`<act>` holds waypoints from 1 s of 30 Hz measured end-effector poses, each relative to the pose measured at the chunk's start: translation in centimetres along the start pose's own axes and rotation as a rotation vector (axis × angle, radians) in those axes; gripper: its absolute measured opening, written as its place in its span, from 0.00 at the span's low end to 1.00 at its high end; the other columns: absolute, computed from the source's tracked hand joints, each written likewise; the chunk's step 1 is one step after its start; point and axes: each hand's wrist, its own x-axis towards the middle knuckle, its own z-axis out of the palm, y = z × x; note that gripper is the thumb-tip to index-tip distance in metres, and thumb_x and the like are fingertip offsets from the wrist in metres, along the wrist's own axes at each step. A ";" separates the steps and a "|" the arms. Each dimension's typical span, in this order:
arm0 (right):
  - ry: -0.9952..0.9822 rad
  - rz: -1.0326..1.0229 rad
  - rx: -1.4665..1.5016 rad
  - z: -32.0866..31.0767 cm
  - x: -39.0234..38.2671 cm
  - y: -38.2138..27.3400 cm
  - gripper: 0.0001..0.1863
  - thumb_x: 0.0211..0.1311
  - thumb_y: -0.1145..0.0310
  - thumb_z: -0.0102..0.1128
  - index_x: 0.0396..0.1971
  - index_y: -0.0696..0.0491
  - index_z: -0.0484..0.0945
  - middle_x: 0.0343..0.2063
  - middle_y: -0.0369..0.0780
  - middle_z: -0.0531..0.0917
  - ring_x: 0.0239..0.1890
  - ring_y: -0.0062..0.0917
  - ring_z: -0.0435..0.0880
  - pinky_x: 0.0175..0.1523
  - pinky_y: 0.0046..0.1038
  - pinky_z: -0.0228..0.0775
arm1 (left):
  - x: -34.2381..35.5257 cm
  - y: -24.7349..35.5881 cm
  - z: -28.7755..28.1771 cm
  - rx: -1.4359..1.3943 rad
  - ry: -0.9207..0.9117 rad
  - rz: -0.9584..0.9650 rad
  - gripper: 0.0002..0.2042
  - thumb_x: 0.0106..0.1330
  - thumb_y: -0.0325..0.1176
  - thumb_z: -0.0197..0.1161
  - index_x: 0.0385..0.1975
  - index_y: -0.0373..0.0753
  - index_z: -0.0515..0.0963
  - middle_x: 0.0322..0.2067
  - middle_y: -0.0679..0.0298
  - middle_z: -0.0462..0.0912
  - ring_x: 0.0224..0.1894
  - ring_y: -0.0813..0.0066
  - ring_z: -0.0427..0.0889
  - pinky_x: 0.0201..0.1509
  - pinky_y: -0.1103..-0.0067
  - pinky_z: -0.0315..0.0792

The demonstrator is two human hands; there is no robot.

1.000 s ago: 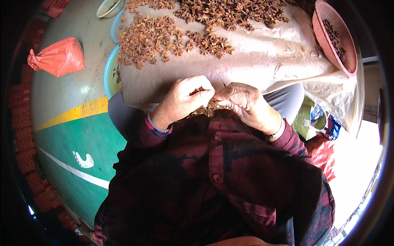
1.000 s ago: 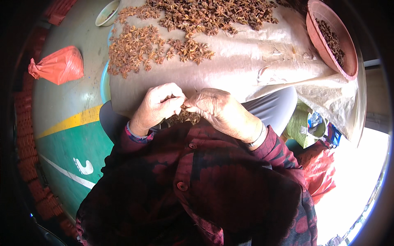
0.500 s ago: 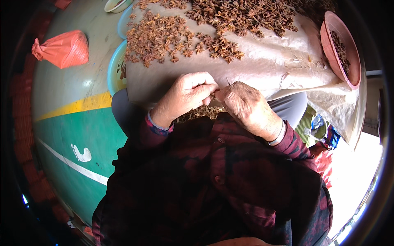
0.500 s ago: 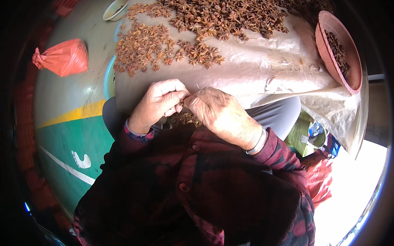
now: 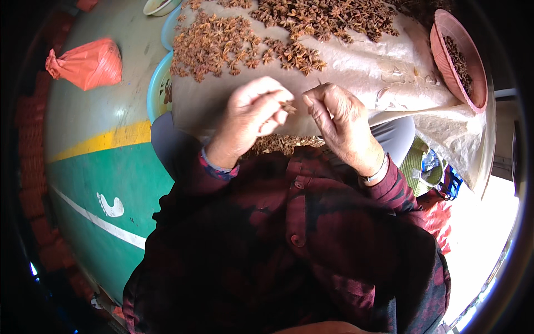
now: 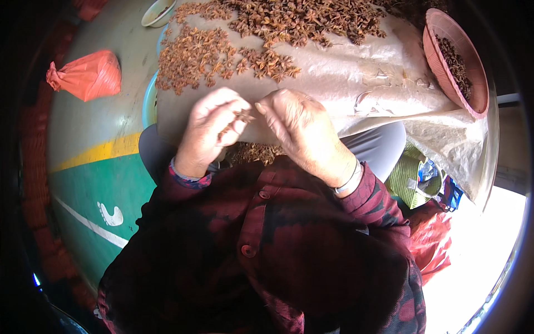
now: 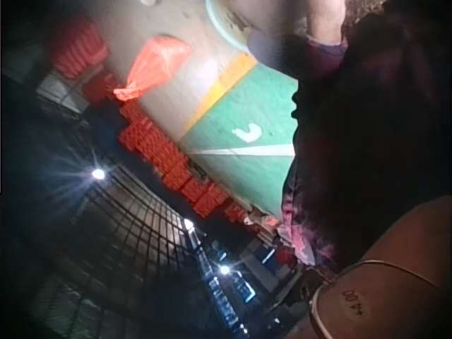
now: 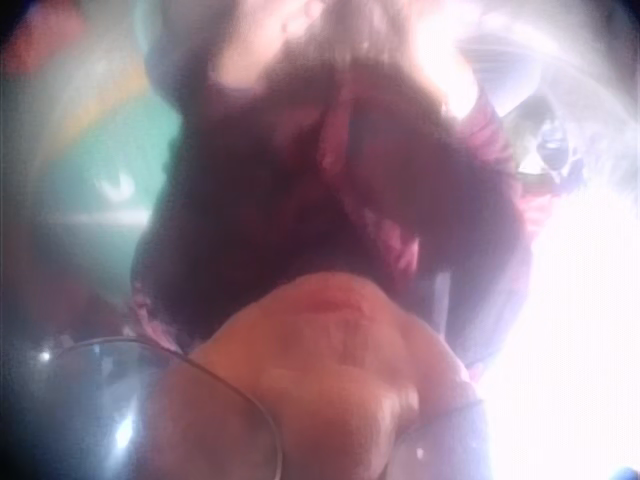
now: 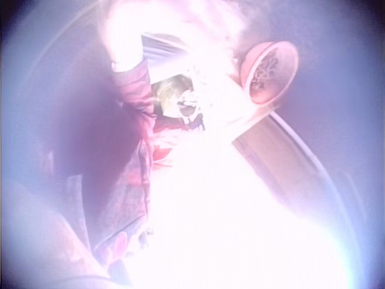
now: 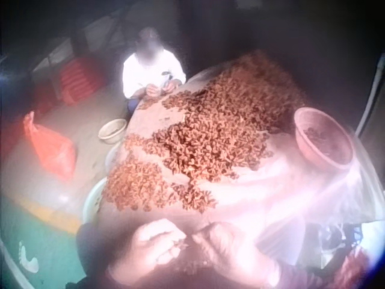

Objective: The person sits and sorts star anise by hand, picking individual pieces from a large pile on a white sheet and placing them into a blue bowl. The hands repeatedly reach into the pile, select items, and transfer them to the bowl.

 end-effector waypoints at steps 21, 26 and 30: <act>-0.225 -0.050 -0.471 1.1 7.7 10.5 0.07 0.62 0.69 0.57 0.37 0.54 0.80 0.39 0.42 0.80 0.49 0.38 0.79 0.56 0.38 0.69 | 8.8 -2.4 -5.4 1.575 0.230 0.427 0.14 0.69 0.33 0.60 0.53 0.46 0.83 0.48 0.56 0.86 0.50 0.50 0.84 0.54 0.63 0.79; -0.009 -0.181 -0.412 0.9 5.7 7.7 0.06 0.60 0.74 0.67 0.34 0.54 0.78 0.31 0.42 0.78 0.37 0.39 0.79 0.45 0.37 0.72 | 7.4 -0.4 -5.1 1.149 0.273 0.526 0.13 0.71 0.33 0.64 0.53 0.41 0.82 0.36 0.59 0.86 0.35 0.71 0.85 0.39 0.74 0.79; -0.087 -0.162 -0.316 1.1 2.9 4.3 0.06 0.61 0.74 0.67 0.37 0.54 0.79 0.32 0.41 0.78 0.38 0.38 0.79 0.46 0.36 0.71 | 4.8 -1.0 -1.5 0.715 0.126 0.300 0.11 0.70 0.25 0.64 0.51 0.33 0.82 0.34 0.71 0.82 0.35 0.88 0.76 0.41 0.85 0.73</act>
